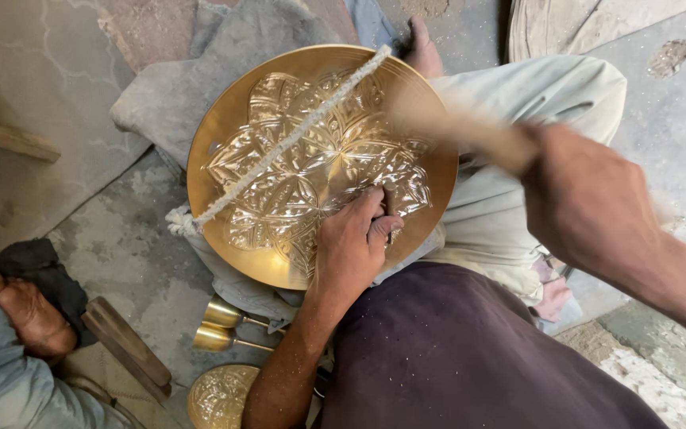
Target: The person sits on the floor with a decorated brass plate on a cushioned lap rest, holds a small punch against the plate's embossed pattern, and strikes the punch with a wooden mallet to deepen the decorative design, repositioning the punch across the plate surface.
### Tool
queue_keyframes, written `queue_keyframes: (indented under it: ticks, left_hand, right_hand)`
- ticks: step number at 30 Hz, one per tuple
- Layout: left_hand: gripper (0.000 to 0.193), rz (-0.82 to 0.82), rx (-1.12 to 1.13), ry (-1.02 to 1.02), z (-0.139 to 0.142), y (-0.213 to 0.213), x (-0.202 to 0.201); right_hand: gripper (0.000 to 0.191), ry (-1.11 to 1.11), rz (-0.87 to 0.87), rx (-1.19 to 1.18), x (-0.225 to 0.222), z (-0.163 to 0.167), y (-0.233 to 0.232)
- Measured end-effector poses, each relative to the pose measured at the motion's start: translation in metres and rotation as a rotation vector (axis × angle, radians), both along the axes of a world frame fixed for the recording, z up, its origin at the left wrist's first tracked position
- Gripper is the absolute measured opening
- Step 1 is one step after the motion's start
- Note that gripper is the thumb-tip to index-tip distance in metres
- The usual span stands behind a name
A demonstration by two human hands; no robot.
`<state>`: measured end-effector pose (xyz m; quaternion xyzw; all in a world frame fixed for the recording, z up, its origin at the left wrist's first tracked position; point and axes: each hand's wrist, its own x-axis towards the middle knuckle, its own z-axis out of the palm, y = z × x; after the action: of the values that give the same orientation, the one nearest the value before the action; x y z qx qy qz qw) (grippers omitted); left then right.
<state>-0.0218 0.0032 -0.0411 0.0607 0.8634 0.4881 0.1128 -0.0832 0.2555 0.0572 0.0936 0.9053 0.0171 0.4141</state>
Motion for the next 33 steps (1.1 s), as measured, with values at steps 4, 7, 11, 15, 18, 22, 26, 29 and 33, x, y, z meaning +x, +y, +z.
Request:
queue_keyframes:
  ticks: [4,7,11,15,18,22,26,29,33]
  left_hand:
    - [0.026,-0.023,0.02,0.02,0.001,0.0,0.0]
    - [0.028,-0.037,0.018,-0.014,0.003,-0.002,-0.001]
    - [0.03,-0.07,0.059,-0.011,0.007,-0.007,-0.002]
    - [0.031,-0.118,0.035,-0.043,0.01,-0.012,-0.004]
    - [0.028,-0.14,0.03,-0.041,0.011,-0.016,-0.005]
    - [0.027,-0.157,0.045,-0.041,0.01,-0.021,-0.004]
    - [0.029,-0.185,0.048,-0.039,0.008,-0.022,-0.003]
    - [0.029,-0.196,0.06,-0.056,0.006,-0.023,-0.003]
    - [0.026,-0.217,0.034,-0.055,0.004,-0.023,-0.004]
  right_hand:
    - [0.04,0.378,0.304,-0.215,0.009,-0.003,0.006]
    - [0.045,0.363,0.12,-0.283,0.019,-0.01,0.007]
    - [0.045,0.475,0.189,-0.345,0.029,-0.005,0.005]
    - [0.045,0.219,0.049,-0.1,0.03,0.002,-0.009]
    - [0.036,0.097,0.24,0.049,0.032,0.005,-0.013]
    - [0.052,0.413,0.041,-0.223,0.042,0.003,-0.016]
    - [0.046,0.351,0.19,-0.146,0.045,0.005,-0.016]
    - [0.057,0.225,-0.088,-0.092,0.042,0.007,-0.02]
    - [0.034,-0.063,0.221,0.185,0.042,0.009,-0.022]
